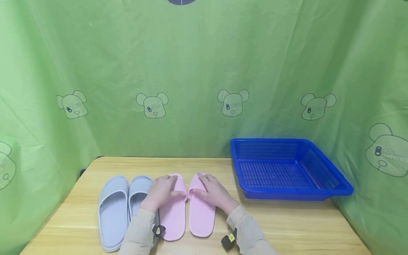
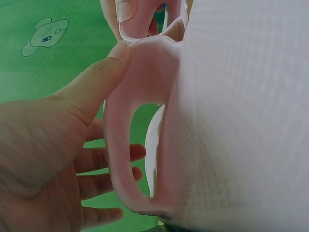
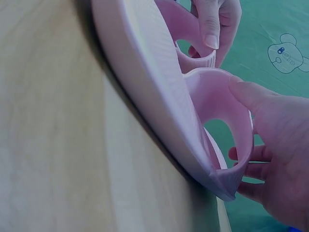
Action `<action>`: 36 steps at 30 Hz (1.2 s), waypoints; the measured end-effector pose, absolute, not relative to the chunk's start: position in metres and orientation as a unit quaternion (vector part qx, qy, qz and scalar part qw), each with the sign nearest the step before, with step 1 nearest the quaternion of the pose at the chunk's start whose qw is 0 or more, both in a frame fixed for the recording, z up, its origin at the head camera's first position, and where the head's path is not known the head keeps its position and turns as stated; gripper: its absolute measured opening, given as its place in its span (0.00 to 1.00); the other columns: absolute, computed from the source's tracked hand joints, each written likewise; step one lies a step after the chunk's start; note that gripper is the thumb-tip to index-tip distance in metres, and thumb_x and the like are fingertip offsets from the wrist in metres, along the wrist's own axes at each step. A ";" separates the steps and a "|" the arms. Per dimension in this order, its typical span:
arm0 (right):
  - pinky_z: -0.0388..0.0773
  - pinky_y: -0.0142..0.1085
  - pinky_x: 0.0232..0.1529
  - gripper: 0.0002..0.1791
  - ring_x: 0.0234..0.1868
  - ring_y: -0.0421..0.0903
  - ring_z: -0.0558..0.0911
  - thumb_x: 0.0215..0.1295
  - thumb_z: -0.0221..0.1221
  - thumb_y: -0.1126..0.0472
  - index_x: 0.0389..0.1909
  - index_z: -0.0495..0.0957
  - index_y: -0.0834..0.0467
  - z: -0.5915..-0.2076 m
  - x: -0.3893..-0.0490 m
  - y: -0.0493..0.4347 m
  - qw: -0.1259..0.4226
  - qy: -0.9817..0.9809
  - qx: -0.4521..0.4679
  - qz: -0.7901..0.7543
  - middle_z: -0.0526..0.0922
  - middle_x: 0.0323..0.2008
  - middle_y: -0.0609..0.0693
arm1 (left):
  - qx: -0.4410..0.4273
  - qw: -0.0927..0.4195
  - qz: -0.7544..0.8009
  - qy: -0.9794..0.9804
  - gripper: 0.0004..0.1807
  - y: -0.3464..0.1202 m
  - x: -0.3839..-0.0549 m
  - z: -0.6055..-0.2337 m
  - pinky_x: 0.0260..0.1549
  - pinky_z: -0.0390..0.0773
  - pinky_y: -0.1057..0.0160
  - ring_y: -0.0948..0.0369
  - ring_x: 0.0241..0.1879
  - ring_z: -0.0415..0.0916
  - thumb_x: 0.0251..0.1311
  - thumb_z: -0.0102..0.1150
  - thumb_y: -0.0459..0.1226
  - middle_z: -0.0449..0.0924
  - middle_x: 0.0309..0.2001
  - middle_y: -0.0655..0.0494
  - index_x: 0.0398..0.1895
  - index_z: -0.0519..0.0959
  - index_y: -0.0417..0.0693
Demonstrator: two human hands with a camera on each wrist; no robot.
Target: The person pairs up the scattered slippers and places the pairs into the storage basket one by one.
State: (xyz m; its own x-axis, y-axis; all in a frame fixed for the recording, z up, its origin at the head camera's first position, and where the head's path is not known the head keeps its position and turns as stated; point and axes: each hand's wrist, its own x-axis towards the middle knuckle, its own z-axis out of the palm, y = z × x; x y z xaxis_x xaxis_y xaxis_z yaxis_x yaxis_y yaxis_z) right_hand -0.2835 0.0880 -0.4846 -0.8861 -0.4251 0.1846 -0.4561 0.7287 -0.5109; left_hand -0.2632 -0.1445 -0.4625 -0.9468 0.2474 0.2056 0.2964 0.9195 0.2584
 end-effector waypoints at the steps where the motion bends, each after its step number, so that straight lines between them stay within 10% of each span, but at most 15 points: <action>1: 0.68 0.57 0.66 0.44 0.67 0.60 0.70 0.62 0.57 0.34 0.73 0.60 0.53 -0.485 -0.284 0.088 0.029 -0.929 0.237 0.282 0.71 0.66 0.59 | -0.140 0.087 -0.146 -0.975 0.40 -0.144 -0.263 -0.462 0.56 0.73 0.41 0.45 0.53 0.79 0.48 0.67 0.62 0.83 0.52 0.42 0.58 0.77 0.44; 36: 0.67 0.53 0.69 0.41 0.67 0.59 0.69 0.62 0.60 0.38 0.70 0.65 0.56 -0.459 -0.282 0.093 0.096 -0.926 0.247 0.269 0.71 0.65 0.59 | -0.116 0.137 -0.174 -0.968 0.43 -0.153 -0.260 -0.438 0.61 0.70 0.41 0.43 0.56 0.76 0.46 0.67 0.63 0.80 0.57 0.42 0.61 0.75 0.46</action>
